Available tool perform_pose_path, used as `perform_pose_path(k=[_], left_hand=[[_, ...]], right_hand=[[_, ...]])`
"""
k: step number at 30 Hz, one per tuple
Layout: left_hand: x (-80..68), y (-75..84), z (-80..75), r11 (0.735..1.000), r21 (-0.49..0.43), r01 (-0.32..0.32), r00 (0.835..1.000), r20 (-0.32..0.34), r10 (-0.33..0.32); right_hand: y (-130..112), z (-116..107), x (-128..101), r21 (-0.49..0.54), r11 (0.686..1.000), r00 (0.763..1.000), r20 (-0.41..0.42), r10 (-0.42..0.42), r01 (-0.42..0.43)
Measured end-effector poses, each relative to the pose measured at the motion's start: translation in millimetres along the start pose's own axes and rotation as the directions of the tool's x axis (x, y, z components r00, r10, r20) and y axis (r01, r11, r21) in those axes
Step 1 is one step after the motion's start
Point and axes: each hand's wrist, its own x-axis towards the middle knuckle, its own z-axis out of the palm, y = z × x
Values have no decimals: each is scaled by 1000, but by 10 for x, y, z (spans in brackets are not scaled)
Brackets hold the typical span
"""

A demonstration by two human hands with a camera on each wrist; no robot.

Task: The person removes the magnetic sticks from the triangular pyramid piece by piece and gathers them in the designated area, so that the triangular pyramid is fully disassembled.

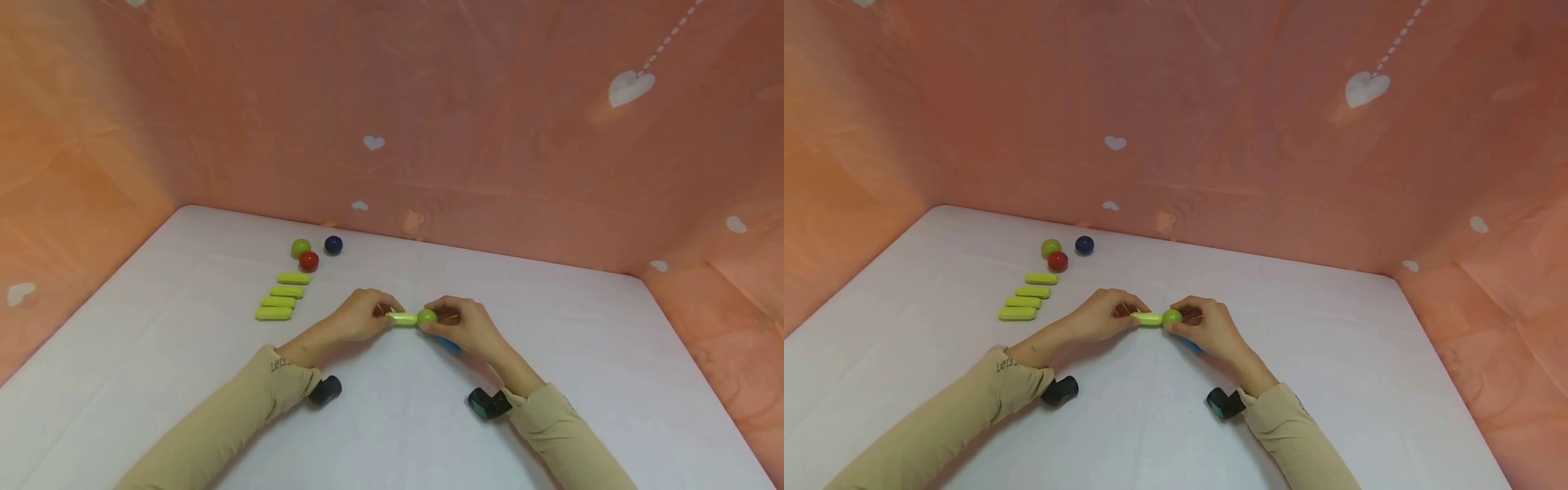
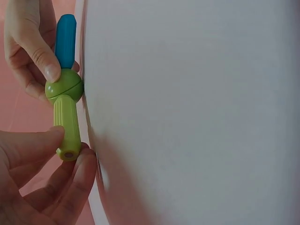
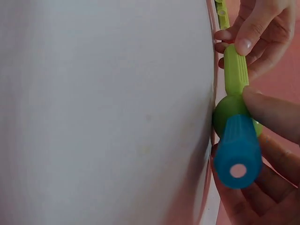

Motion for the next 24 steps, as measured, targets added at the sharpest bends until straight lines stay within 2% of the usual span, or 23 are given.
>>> perform_pose_path(k=[3,7,10,17,24], left_hand=[[1,1,-8,1000,3,-4,1000,8,4],[-12,21,-15,1000,-9,27,999,36,-27],[-33,30,-6,999,-22,48,997,53,-47],[-54,38,2,996,-48,80,996,40,-78],[-36,35,-3,996,-50,69,996,60,-66]], right_hand=[[5,-14,-1,-2,1000,999,13,-29,29],[5,-31,0,-16,998,998,30,-56,56],[-6,-40,1,-17,998,998,36,-53,54],[-3,-36,21,11,997,996,56,-72,72],[-9,-48,2,22,999,998,51,-47,46]])
